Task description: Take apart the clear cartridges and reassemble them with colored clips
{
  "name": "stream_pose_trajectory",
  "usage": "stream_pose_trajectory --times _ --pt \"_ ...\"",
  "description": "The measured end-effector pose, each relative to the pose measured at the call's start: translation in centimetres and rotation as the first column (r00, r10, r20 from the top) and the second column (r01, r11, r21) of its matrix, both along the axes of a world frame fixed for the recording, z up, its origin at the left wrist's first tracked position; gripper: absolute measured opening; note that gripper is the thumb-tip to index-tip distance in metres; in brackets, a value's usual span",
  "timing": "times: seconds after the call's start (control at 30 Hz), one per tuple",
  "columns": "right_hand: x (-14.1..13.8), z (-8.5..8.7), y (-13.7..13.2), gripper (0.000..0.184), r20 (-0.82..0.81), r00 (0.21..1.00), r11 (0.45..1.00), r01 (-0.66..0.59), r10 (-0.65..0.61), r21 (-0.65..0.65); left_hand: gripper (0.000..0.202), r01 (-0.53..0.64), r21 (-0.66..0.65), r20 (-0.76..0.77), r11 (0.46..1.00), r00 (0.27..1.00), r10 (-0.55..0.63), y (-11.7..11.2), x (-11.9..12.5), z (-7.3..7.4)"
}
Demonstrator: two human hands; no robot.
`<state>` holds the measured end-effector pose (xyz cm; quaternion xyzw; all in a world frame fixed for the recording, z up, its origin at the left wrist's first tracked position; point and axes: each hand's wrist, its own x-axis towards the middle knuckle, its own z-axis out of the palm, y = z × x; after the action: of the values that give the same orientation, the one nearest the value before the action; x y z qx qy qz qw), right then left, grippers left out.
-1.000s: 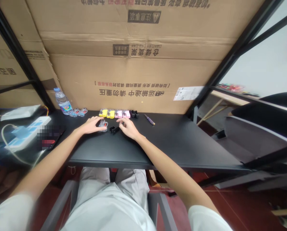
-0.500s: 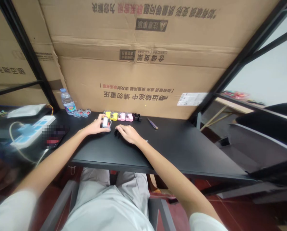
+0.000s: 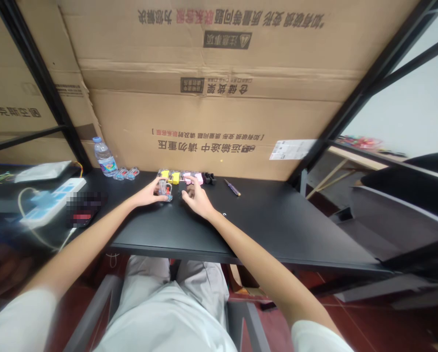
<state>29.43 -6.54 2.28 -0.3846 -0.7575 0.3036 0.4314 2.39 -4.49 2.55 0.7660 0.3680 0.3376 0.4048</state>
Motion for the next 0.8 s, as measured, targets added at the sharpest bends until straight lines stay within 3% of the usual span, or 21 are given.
stream_pose_trajectory --times 0.1,0.27,0.63,0.8 --pt "-0.3 -0.5 0.6 0.074 -0.081 0.997 0.996 -0.012 0.005 -0.085 0.084 -0.011 0.014 -0.012 1.0 1.0 0.011 -0.4 0.5 0.0" --pt "-0.6 -1.4 1.1 0.057 -0.148 0.989 0.983 -0.043 0.017 -0.176 0.066 -0.031 0.066 -0.023 0.997 0.999 0.033 -1.1 1.7 -0.1" --pt "-0.5 -1.9 1.4 0.058 -0.228 0.969 0.967 -0.144 0.095 -0.212 0.059 -0.04 0.136 -0.06 0.99 0.997 0.048 -1.3 1.9 0.0" --pt "-0.4 -1.7 1.0 0.048 -0.223 0.969 0.959 -0.156 0.103 -0.235 0.059 -0.048 0.132 -0.074 0.99 0.996 0.058 -1.2 2.0 0.0"
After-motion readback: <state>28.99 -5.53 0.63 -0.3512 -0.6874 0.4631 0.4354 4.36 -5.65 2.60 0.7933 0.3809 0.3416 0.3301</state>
